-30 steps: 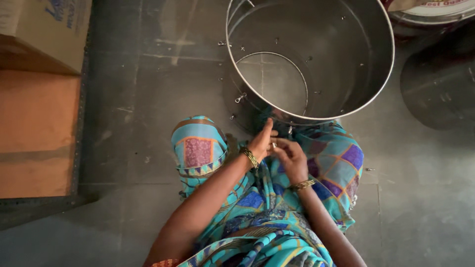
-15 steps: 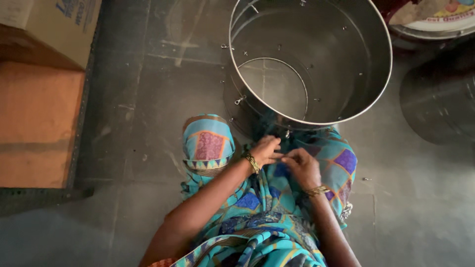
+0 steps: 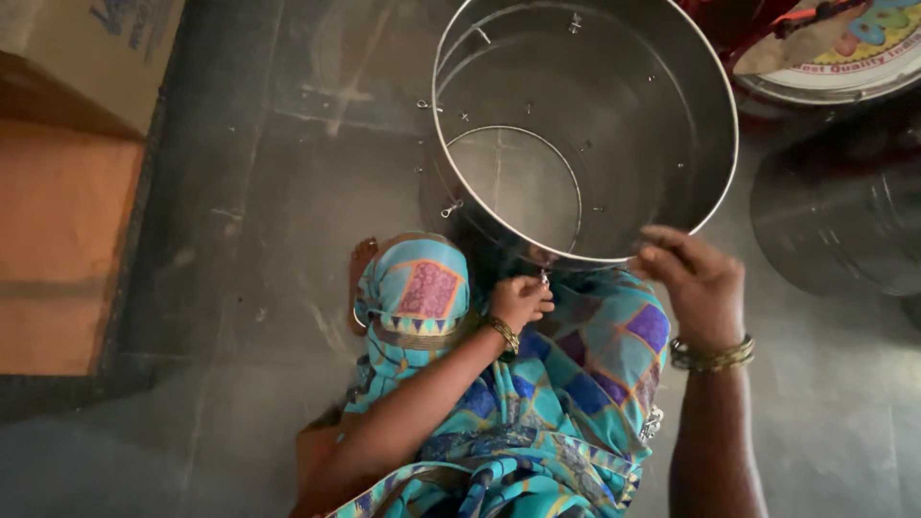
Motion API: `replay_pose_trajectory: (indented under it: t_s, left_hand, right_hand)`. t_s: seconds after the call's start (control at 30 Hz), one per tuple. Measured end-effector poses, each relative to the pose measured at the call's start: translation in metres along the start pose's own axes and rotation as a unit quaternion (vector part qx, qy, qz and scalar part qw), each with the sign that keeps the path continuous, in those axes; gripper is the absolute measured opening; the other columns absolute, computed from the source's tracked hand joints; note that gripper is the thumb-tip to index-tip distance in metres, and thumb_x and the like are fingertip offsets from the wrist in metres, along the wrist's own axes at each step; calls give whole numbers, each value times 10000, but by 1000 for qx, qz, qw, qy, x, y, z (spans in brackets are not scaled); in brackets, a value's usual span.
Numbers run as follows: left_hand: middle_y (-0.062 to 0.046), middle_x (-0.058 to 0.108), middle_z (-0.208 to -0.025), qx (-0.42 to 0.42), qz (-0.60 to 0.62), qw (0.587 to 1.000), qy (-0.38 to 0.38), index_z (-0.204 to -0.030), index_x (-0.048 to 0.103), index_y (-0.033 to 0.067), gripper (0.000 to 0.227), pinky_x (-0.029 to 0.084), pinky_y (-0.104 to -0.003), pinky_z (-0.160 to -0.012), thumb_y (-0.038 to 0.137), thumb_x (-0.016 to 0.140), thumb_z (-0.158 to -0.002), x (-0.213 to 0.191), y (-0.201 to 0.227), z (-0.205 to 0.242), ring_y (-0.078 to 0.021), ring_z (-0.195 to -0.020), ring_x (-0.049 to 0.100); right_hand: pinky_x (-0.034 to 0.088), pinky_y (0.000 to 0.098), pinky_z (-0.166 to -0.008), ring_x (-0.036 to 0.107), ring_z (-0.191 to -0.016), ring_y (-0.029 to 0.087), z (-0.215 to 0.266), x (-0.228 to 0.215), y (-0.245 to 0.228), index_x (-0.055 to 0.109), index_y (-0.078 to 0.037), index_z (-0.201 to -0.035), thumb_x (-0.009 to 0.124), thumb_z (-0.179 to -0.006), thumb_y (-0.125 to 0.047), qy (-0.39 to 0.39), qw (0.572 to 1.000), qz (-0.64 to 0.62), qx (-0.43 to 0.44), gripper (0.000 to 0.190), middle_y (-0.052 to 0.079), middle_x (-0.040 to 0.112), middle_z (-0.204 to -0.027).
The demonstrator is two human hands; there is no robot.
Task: The person sits on the floor and assembles a large cylindrical metal container by hand. They pick up small metal fasteners and washers from a pile on the floor and insert them into pre-drilled holes along the container's rim, securing the components together.
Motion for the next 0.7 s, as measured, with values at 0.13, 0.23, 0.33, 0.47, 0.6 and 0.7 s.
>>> replay_pose_trajectory:
  t_s: [0.13, 0.23, 0.33, 0.47, 0.6, 0.7]
  left_hand:
    - [-83, 775, -944, 5, -4, 1000, -16, -1112, 694, 1, 265, 587, -259, -599, 214, 722, -956, 5, 3, 6, -159, -739, 766]
    - [-81, 768, -930, 8, 27, 1000, 13, -1089, 664, 12, 231, 587, -267, -582, 197, 708, -959, 8, -2, 6, -163, -713, 759]
    - [-78, 760, -914, 20, 65, 997, 40, -1075, 648, 30, 199, 569, -264, -560, 185, 694, -959, 11, -4, 3, -161, -688, 747]
    - [-72, 759, -915, 27, 76, 995, 53, -1061, 650, 27, 191, 567, -251, -576, 187, 698, -969, 14, -3, 9, -148, -695, 746]
    - [-66, 748, -885, 48, 77, 992, 91, -1054, 647, 38, 194, 566, -250, -579, 204, 702, -970, 13, 7, 16, -138, -676, 735]
    - [-59, 739, -872, 49, 91, 990, 94, -1048, 638, 42, 195, 568, -246, -586, 205, 710, -968, 15, 8, 17, -128, -668, 724]
  right_hand:
    - [608, 264, -766, 753, -863, 143, -50, 14, -4, 692, 16, -1188, 684, -952, -54, -61, 996, -60, 35, 246, 82, 770, -964]
    - [589, 283, -716, 737, -827, 145, -93, 35, 12, 718, 7, -1083, 711, -927, -63, -100, 993, -22, 60, 171, 88, 761, -925]
    - [567, 306, -703, 721, -795, 160, -133, 69, 35, 736, 1, -1009, 748, -912, -86, -154, 983, 96, 19, 131, 115, 762, -891]
    - [579, 352, -712, 748, -774, 188, -161, 110, 82, 769, -75, -949, 786, -847, -220, -285, 925, 249, 14, 178, 93, 782, -856]
    - [591, 378, -760, 771, -790, 203, -156, 154, 137, 786, -133, -933, 781, -819, -316, -443, 797, 408, 56, 215, 82, 806, -838]
    - [582, 369, -712, 741, -776, 185, -137, 178, 154, 773, -131, -916, 755, -827, -221, -485, 795, 356, 76, 129, 52, 789, -860]
Point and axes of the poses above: each hand's wrist, its own z-axis away from the middle knuckle, its own x-axis out of the palm, y = z × x, the point moved 6 cm from there along -z, towards the middle knuckle
